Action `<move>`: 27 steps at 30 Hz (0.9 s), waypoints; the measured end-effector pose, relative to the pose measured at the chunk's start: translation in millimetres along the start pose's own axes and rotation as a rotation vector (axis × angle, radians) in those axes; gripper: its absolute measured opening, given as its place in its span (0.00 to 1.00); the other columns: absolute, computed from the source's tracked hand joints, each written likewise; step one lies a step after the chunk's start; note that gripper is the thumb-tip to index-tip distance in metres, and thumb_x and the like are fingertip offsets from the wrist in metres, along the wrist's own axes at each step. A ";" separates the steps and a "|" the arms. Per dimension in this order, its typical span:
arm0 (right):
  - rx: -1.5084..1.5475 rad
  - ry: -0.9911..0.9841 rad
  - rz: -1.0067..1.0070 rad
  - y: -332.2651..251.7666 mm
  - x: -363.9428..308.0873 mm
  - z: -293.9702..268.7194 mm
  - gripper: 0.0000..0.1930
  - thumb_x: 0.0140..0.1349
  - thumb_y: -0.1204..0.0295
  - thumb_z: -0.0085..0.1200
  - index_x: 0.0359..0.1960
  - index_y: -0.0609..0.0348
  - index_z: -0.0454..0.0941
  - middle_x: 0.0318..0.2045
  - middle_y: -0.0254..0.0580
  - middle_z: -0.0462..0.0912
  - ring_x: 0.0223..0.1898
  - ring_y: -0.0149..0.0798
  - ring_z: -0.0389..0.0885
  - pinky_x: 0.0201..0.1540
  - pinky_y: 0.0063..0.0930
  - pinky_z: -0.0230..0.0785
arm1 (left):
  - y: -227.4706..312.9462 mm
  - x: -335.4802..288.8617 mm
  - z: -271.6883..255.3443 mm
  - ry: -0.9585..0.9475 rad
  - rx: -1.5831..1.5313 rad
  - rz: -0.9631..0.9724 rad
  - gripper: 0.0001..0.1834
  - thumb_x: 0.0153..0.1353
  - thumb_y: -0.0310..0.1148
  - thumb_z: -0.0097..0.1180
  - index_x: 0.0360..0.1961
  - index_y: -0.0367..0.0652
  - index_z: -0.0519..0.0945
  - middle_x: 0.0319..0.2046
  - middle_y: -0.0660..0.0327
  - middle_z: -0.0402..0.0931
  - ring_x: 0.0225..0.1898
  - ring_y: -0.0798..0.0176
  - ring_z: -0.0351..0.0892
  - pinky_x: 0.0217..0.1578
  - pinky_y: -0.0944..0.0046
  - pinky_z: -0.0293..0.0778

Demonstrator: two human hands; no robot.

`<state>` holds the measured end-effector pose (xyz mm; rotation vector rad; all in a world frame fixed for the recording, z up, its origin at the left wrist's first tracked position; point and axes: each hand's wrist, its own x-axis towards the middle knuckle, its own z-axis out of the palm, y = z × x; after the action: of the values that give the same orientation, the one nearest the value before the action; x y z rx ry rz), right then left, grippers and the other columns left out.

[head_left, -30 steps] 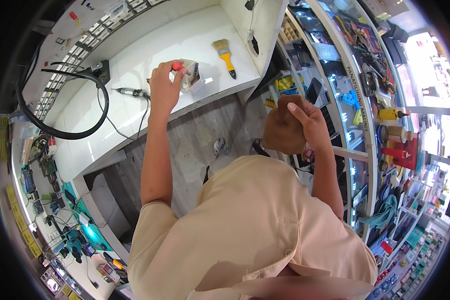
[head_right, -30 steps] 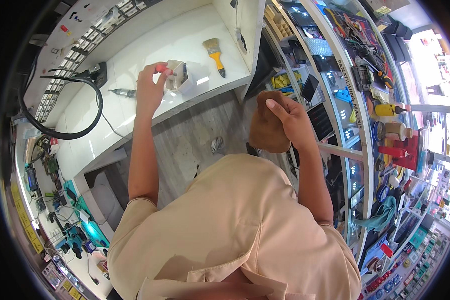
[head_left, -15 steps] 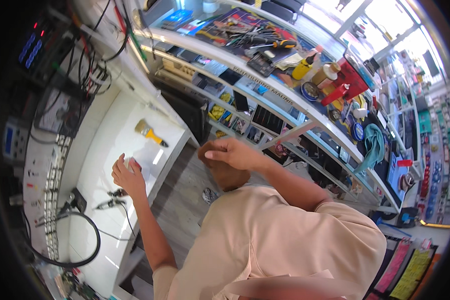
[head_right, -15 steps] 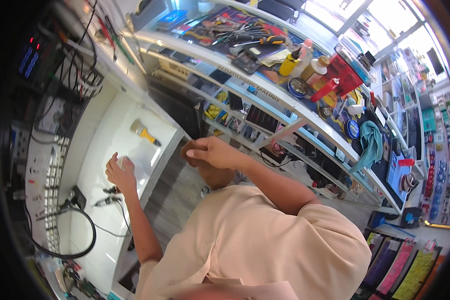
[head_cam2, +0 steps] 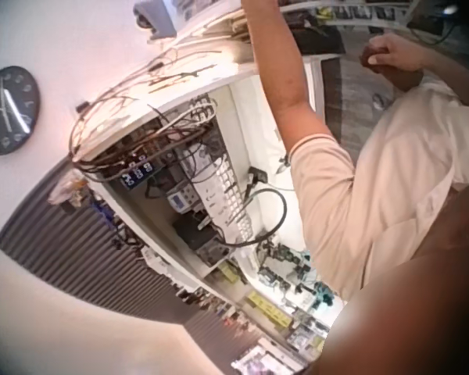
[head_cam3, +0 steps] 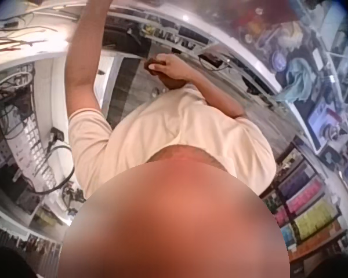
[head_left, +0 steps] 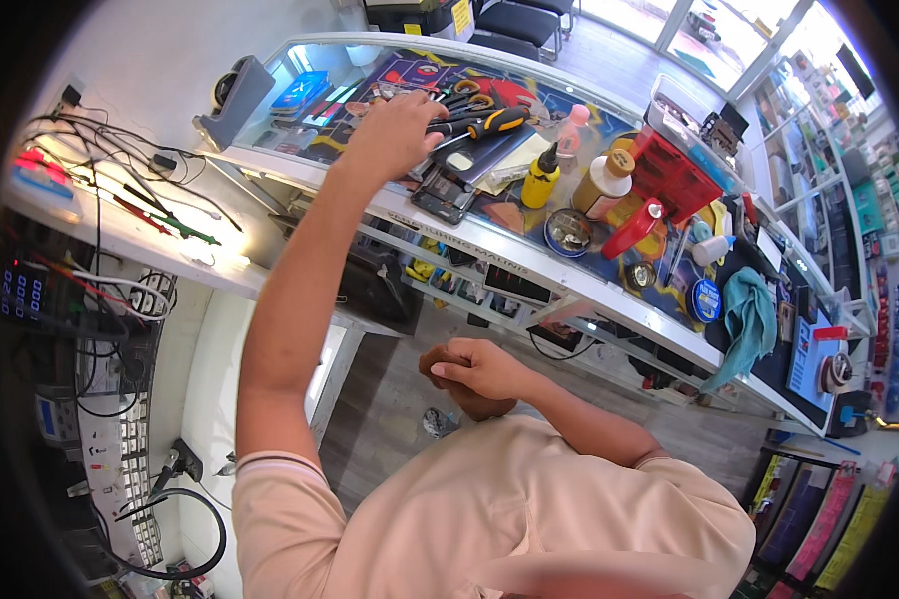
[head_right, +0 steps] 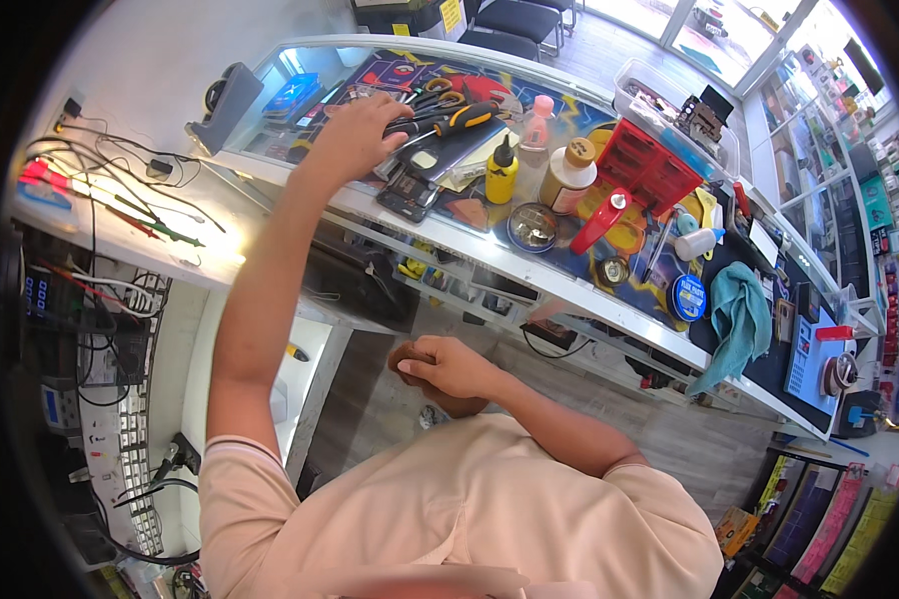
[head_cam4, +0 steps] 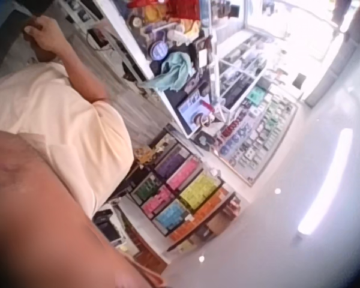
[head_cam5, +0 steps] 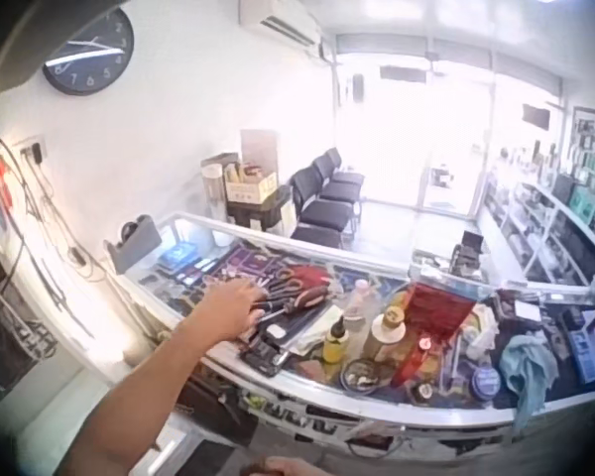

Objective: The person wipes several small tools with a brown cloth, including a pen, a red-handled screwdriver, a black-handled screwdriver, and a yellow-handled screwdriver. The person then uses a rotary tool to clean a metal bit and later uses a yellow-handled screwdriver to clean the same bit.

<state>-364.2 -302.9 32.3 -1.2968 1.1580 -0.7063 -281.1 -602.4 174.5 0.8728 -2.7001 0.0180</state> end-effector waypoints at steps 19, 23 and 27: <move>0.014 -0.118 -0.044 18.6 19.1 -55.3 0.16 0.75 0.59 0.58 0.39 0.63 0.79 0.34 0.39 0.85 0.35 0.33 0.81 0.40 0.32 0.75 | -26.6 31.3 7.9 0.043 -0.438 -0.118 0.16 0.77 0.38 0.54 0.58 0.42 0.81 0.51 0.54 0.83 0.53 0.53 0.82 0.57 0.56 0.74; 0.001 -0.127 -0.020 16.4 19.4 -56.4 0.16 0.75 0.60 0.58 0.41 0.64 0.80 0.35 0.42 0.85 0.38 0.36 0.82 0.44 0.34 0.75 | -17.6 16.0 -11.4 0.162 -0.813 -0.389 0.18 0.74 0.38 0.60 0.59 0.40 0.80 0.45 0.60 0.83 0.48 0.65 0.81 0.53 0.64 0.76; -0.031 -0.083 -0.137 13.8 18.1 -57.0 0.16 0.74 0.59 0.59 0.43 0.63 0.81 0.35 0.43 0.84 0.39 0.37 0.82 0.46 0.35 0.74 | -1.6 -18.8 -26.4 0.476 -1.330 -0.510 0.20 0.70 0.38 0.67 0.58 0.43 0.81 0.42 0.65 0.82 0.40 0.74 0.78 0.45 0.72 0.76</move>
<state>-413.9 -337.1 21.1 -1.4289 1.0243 -0.7293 -258.2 -590.3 194.1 0.8405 -1.4235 -1.2896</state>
